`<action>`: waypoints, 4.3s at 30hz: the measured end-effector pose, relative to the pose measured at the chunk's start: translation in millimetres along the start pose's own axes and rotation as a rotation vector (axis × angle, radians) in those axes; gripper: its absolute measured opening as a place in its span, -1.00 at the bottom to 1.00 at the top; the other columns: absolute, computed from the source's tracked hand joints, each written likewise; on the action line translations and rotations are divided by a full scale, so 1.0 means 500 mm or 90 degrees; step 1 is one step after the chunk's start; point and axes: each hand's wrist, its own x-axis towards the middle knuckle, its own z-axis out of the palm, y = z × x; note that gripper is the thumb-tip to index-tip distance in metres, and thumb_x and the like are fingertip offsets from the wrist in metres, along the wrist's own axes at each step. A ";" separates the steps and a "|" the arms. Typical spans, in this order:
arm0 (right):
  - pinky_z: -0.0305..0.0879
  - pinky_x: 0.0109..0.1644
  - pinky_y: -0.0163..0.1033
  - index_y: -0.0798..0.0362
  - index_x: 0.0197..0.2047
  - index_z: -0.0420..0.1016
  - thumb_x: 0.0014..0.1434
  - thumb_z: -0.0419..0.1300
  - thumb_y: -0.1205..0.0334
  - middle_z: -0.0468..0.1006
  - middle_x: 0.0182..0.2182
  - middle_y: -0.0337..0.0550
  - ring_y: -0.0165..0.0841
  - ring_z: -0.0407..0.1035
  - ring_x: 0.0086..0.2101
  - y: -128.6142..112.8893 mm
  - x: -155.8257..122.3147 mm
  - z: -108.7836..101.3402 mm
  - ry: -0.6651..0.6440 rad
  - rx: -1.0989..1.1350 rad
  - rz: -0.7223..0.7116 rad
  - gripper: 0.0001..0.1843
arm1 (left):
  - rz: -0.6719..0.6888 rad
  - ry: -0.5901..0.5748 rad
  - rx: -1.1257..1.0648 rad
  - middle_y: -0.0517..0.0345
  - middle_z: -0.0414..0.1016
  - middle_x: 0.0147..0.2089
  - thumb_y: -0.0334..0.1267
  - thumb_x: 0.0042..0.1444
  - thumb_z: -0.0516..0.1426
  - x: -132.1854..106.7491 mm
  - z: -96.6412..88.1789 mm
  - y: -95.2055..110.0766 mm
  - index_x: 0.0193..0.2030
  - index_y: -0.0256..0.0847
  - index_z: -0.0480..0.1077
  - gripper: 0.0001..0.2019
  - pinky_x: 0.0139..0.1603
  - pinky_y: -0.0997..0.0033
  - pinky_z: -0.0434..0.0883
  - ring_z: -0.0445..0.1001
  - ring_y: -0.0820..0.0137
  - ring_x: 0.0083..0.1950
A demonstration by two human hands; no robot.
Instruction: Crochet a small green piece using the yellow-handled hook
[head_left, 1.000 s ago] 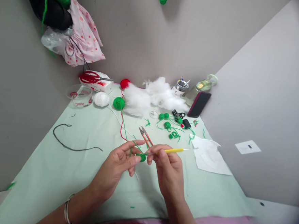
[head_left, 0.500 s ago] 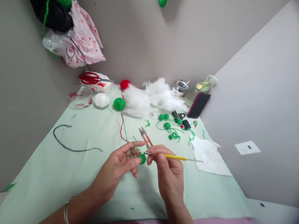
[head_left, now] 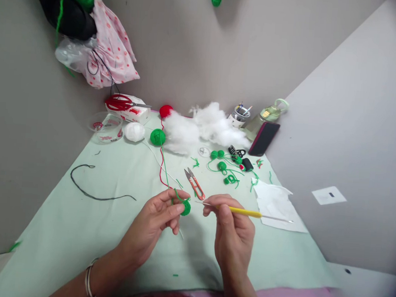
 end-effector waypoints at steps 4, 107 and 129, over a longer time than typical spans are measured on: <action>0.44 -0.20 -0.24 -0.06 -0.15 0.71 0.48 0.18 0.26 0.64 -0.30 -0.20 -0.40 0.47 -0.34 -0.008 -0.002 0.005 -0.038 -0.017 -0.013 -0.76 | 0.009 -0.001 -0.004 0.35 0.32 -0.42 -0.15 0.09 0.46 0.001 0.001 0.000 -0.15 -0.20 0.63 -0.74 -0.46 0.50 0.29 0.20 0.59 -0.51; 0.45 -0.28 -0.18 -0.03 -0.19 0.70 0.47 0.19 0.22 0.63 -0.37 -0.15 -0.34 0.47 -0.41 -0.012 -0.012 0.010 -0.029 -0.014 -0.028 -0.76 | 0.054 0.046 0.011 0.33 0.40 -0.29 -0.26 0.11 0.45 -0.014 0.002 0.006 0.12 -0.12 0.61 -0.59 -0.62 0.60 0.02 0.07 0.75 -0.61; 0.48 -0.23 -0.21 -0.09 -0.15 0.75 0.44 0.26 0.19 0.68 -0.28 -0.15 -0.35 0.53 -0.32 0.003 0.009 0.015 -0.089 0.028 0.005 -0.80 | 0.001 0.018 -0.042 0.36 0.37 -0.44 -0.25 0.02 0.52 0.004 0.010 0.009 0.02 -0.20 0.67 -0.60 -0.50 0.57 0.24 0.15 0.64 -0.53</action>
